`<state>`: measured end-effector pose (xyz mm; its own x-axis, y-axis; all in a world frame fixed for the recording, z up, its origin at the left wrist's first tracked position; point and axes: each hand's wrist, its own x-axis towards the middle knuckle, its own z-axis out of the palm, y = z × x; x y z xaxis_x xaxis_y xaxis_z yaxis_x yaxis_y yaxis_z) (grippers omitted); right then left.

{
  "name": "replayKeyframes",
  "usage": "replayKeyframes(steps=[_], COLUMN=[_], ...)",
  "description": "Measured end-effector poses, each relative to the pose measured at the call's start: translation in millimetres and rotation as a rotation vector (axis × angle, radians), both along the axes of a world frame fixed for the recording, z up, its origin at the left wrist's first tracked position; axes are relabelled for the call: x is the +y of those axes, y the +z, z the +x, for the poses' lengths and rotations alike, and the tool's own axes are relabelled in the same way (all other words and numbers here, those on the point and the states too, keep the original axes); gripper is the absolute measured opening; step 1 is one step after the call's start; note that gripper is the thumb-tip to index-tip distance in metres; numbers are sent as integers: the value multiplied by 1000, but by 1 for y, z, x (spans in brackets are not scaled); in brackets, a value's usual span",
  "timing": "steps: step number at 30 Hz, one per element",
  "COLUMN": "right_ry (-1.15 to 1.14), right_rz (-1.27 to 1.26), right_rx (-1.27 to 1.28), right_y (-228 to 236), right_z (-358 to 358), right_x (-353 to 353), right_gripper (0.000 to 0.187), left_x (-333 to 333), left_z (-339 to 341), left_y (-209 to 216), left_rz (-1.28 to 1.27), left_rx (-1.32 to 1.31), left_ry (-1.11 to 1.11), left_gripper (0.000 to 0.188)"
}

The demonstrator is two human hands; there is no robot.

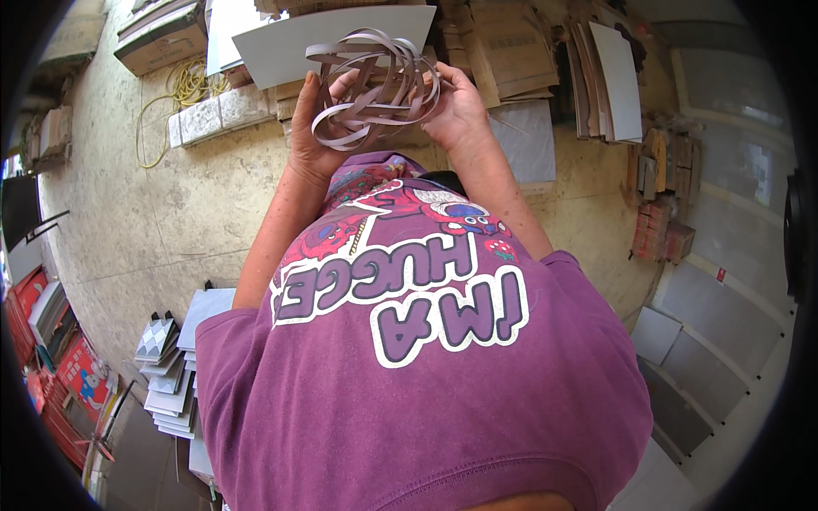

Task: The person gathers several flexible strips by hand and loops them together to form a circular bundle.

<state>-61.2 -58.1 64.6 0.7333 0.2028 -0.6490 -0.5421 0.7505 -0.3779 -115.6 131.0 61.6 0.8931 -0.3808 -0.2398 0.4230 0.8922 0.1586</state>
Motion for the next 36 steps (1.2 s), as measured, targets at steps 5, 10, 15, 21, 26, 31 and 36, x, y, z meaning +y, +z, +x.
replayKeyframes(steps=[5,10,15,21,26,31,36], right_ry=[-42,-63,-78,-63,-31,-50,-22], right_rz=[227,300,220,184,281,172,-142], right_rx=[-18,-40,-117,-155,-202,-360,-631], right_y=[5,11,17,25,28,42,54], right_z=[4,6,8,10,8,8,1], right_x=[-5,-6,-10,-11,-14,-16,-7], right_gripper=[16,18,16,15,13,11,14], left_x=[3,0,10,12,4,9,5], left_z=[-1,4,6,7,4,6,1], left_y=[-1,-3,-9,-26,-23,-43,-39], left_rz=[-58,27,-24,-38,42,300,377], left_rx=[49,124,115,84,19,47,74], left_ry=[57,285,244,122,96,110,-105], left_gripper=[66,63,60,65,65,71,72])
